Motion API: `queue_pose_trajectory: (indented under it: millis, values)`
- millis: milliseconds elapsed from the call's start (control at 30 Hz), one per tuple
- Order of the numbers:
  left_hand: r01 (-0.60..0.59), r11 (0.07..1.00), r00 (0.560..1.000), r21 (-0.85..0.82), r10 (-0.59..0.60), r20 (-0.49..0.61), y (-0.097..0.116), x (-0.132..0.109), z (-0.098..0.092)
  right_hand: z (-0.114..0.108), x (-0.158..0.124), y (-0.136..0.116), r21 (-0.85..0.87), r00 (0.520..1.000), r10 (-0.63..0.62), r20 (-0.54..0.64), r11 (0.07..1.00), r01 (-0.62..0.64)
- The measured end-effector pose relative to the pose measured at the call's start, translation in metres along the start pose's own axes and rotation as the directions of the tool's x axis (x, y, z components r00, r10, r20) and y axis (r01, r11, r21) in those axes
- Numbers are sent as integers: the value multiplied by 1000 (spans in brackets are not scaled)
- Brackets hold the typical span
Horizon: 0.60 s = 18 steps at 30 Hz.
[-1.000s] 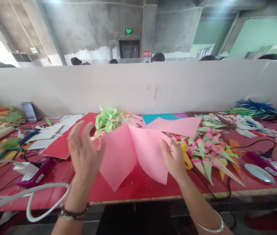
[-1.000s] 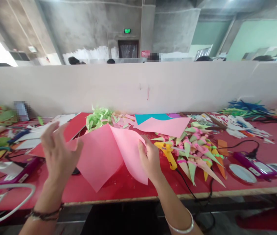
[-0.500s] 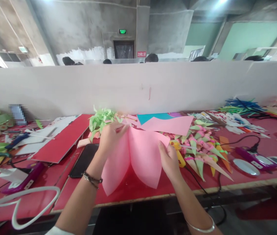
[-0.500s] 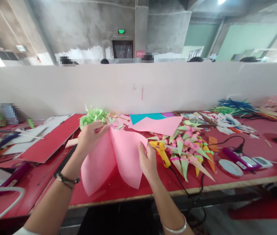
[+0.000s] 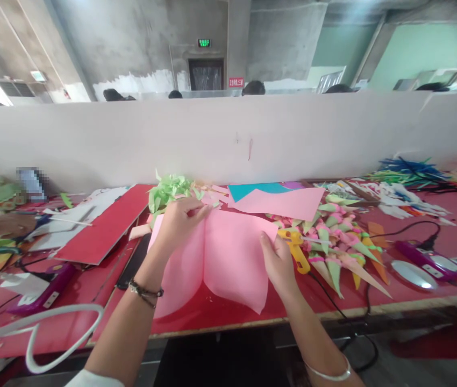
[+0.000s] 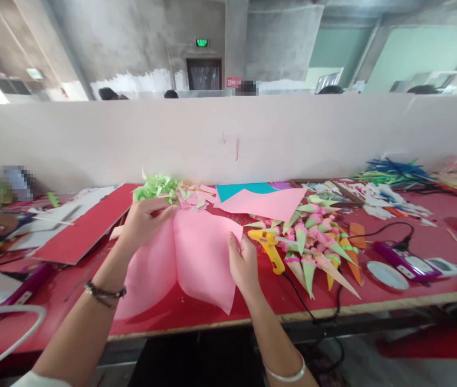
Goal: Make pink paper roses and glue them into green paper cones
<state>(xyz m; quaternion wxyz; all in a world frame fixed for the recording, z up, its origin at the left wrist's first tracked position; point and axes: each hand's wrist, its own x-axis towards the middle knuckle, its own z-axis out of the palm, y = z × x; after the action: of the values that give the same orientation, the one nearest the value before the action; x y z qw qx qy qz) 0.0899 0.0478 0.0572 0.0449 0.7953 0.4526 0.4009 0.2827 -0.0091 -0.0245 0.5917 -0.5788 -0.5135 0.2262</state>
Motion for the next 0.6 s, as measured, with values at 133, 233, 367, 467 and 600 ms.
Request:
queue_pose_trajectory:
  millis: [133,233,367,467,600]
  values:
    - [-25,999,1000,-29,25,4,-4,-1,1,0,-1,2,19,1000,-5,23,1000,5]
    - [2,999,1000,-43,-2,-8,-8,-4,2,1,-1,4,31,999,-28,43,999,26]
    - [26,999,999,-37,-27,-41,-13,-8,3,2,-3,5,12,998,-41,41,999,40]
    - [15,1000,998,-9,-16,-64,-15,-9,3,3,-6,5,-8,998,-33,44,999,34]
    - [56,998,998,25,-55,-30,-18,-10,-4,2,-7,6,-7,999,17,36,1000,-16]
